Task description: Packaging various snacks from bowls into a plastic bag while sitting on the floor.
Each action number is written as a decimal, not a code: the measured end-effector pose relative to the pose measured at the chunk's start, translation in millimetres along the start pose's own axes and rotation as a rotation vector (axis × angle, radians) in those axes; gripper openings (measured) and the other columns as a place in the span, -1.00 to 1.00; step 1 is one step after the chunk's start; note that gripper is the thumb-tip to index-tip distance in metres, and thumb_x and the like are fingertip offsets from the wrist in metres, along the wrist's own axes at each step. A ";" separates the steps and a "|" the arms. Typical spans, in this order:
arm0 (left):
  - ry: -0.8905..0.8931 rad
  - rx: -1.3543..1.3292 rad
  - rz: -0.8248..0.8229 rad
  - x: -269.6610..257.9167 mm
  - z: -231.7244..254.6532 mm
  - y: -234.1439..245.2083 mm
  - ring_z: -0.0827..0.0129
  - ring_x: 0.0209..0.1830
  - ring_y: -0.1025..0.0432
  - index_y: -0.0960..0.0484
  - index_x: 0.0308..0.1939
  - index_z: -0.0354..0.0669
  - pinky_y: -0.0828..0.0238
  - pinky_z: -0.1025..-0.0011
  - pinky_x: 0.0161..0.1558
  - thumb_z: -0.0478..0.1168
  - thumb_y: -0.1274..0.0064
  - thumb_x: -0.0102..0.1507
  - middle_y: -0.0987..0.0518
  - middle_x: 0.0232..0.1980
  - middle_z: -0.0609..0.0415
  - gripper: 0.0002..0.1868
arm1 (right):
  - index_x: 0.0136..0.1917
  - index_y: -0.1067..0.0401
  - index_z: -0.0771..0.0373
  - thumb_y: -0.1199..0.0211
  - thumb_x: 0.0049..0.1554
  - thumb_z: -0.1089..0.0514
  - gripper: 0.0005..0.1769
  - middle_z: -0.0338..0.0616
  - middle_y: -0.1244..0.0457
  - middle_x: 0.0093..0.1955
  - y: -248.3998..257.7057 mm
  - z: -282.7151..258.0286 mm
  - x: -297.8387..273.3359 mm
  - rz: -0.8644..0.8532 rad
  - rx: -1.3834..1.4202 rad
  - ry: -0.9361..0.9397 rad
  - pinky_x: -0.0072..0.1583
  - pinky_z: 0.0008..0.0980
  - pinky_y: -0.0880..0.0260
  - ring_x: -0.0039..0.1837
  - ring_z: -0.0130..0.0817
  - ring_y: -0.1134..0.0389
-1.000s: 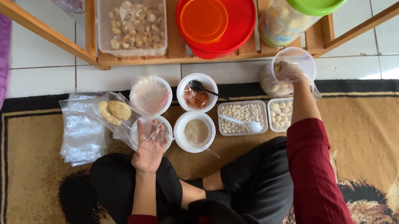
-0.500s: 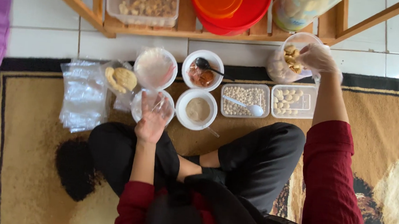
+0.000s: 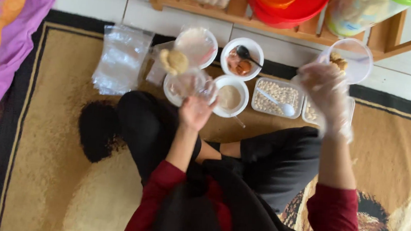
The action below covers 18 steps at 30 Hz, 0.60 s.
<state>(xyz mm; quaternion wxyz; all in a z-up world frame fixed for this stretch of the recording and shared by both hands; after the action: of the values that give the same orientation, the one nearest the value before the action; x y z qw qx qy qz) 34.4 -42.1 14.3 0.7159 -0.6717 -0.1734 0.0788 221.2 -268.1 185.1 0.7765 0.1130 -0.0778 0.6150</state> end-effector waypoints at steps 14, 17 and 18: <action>-0.180 0.287 0.059 -51.7 -82.5 -53.0 -0.04 0.61 0.02 0.06 0.58 0.64 0.55 -0.49 0.43 0.03 -0.25 0.20 -0.14 0.62 0.06 0.01 | -0.06 -0.43 0.38 -0.12 0.20 0.30 -0.90 0.12 -0.20 -0.22 220.4 61.7 16.7 0.379 1.472 -0.067 -0.06 0.13 -0.43 -0.12 0.18 -0.34; -0.207 0.271 0.004 -56.4 -89.8 -49.5 -0.14 0.57 -0.01 0.04 0.58 0.54 0.44 -0.52 0.43 -0.03 -0.28 0.18 -0.20 0.57 -0.03 0.02 | -0.20 -0.57 0.21 -0.43 0.04 0.28 -0.94 -0.05 -0.45 0.15 217.3 43.5 3.5 -0.361 2.421 -0.594 0.16 -0.25 -0.46 0.30 -0.12 -0.42; -0.211 0.269 0.004 -58.4 -92.7 -55.8 -0.14 0.57 -0.01 0.04 0.58 0.54 0.44 -0.52 0.43 -0.03 -0.28 0.18 -0.20 0.57 -0.03 0.02 | -0.20 -0.57 0.21 -0.43 0.04 0.28 -0.94 -0.05 -0.45 0.15 215.4 39.2 0.7 -0.362 2.420 -0.589 0.16 -0.25 -0.46 0.30 -0.12 -0.42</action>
<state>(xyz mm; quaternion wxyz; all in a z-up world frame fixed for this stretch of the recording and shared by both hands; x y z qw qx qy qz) 6.3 -153.6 57.7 0.7770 -0.5583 -0.2339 0.1728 12.5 -231.1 240.2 0.2019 0.8929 0.3813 0.1288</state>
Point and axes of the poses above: each hand's wrist, its own x-axis towards the middle knuckle, its own y-axis out of the back of the hand, z = x × y, the point moved 5 cm from there along x, towards the middle knuckle
